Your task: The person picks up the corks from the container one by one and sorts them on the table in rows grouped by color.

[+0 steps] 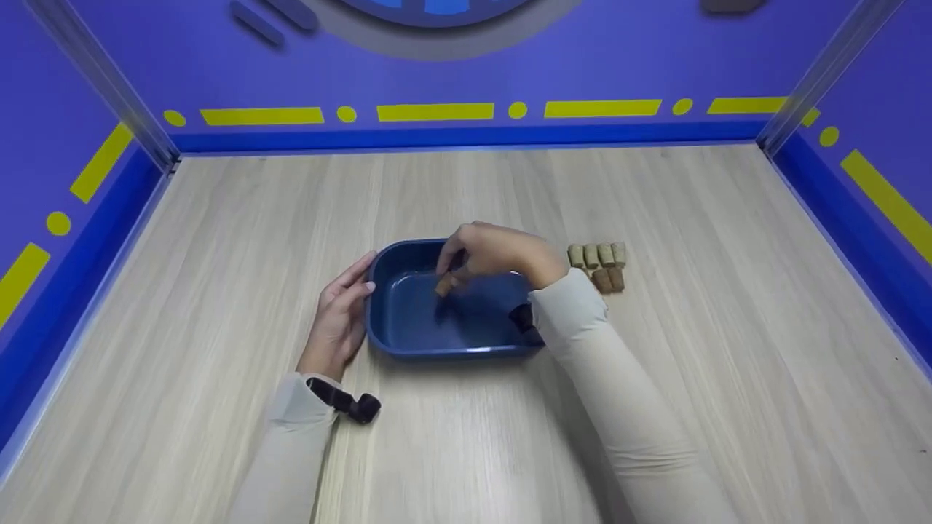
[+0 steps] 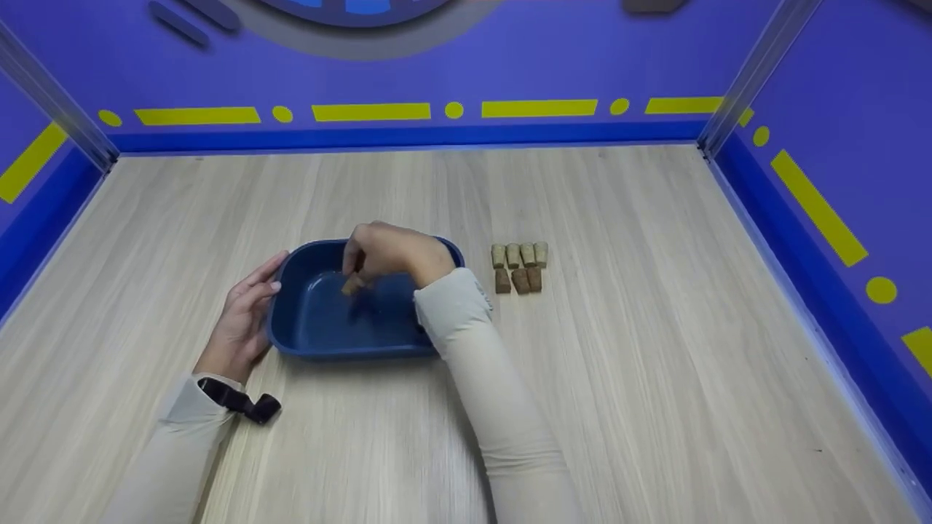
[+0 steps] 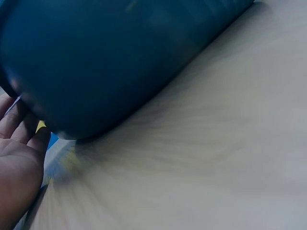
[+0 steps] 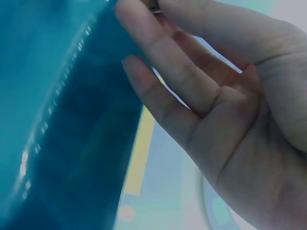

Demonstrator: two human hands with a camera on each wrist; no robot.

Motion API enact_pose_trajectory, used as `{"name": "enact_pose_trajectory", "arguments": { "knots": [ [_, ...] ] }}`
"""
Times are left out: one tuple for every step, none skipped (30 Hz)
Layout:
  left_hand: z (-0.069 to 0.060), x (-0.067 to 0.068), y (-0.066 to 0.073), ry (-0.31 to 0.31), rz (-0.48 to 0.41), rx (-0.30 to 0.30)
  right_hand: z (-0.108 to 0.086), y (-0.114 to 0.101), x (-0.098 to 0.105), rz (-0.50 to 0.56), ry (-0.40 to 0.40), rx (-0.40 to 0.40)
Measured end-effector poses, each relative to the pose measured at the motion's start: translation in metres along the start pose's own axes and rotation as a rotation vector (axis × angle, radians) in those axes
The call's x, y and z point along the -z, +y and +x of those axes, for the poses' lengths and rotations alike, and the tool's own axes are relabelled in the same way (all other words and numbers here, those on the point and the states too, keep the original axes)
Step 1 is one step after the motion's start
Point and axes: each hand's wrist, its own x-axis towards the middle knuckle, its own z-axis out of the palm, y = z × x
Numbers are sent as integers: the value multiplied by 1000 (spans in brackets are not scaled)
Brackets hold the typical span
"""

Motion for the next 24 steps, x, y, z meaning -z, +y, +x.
{"name": "enact_pose_trajectory", "arguments": {
  "knots": [
    [0,0,0,0,0,0,-3,1,2,-3,11,-1],
    [0,0,-1,0,0,1,-7,3,4,-2,23,1],
    [0,0,-1,3,-1,-1,-11,5,6,3,32,2],
    [0,0,-1,5,-1,-2,-15,7,8,15,39,-2],
    [0,0,-1,8,0,-2,-19,9,10,34,44,-5],
    [0,0,-1,10,2,-1,-23,11,12,50,52,-6],
    [0,0,0,15,4,-1,-28,14,14,75,57,-12],
    [0,0,0,17,3,2,-33,17,16,107,60,-19],
    [0,0,0,18,3,5,-38,19,17,136,64,-34],
    [0,0,0,17,2,9,-43,22,19,161,73,-41],
    [-1,0,0,17,2,12,-48,26,20,179,86,-47],
    [-1,1,0,17,0,14,-54,29,21,188,102,-57],
    [-2,1,0,14,1,15,-59,33,23,197,120,-62],
    [-2,2,0,10,0,17,-65,36,24,199,142,-71],
    [-2,2,0,10,-3,14,-71,40,24,199,163,-87],
    [-2,2,0,9,-5,12,-77,44,25,199,183,-96],
    [-2,2,0,8,-8,9,-82,48,25,201,202,-107],
    [-2,1,0,7,-12,6,-88,52,26,203,220,-120],
    [-2,1,1,5,-13,4,-93,56,26,207,239,-132],
    [-2,1,1,5,-15,4,-98,61,25,203,261,-148],
    [-2,0,1,7,-16,5,-103,65,24,212,272,-160],
    [-2,0,1,8,-14,7,-108,71,23,210,286,-162],
    [-2,-1,1,9,-12,9,-113,76,22,219,297,-174],
    [-2,-1,0,11,-10,10,-118,81,21,218,312,-188]
  ]
}}
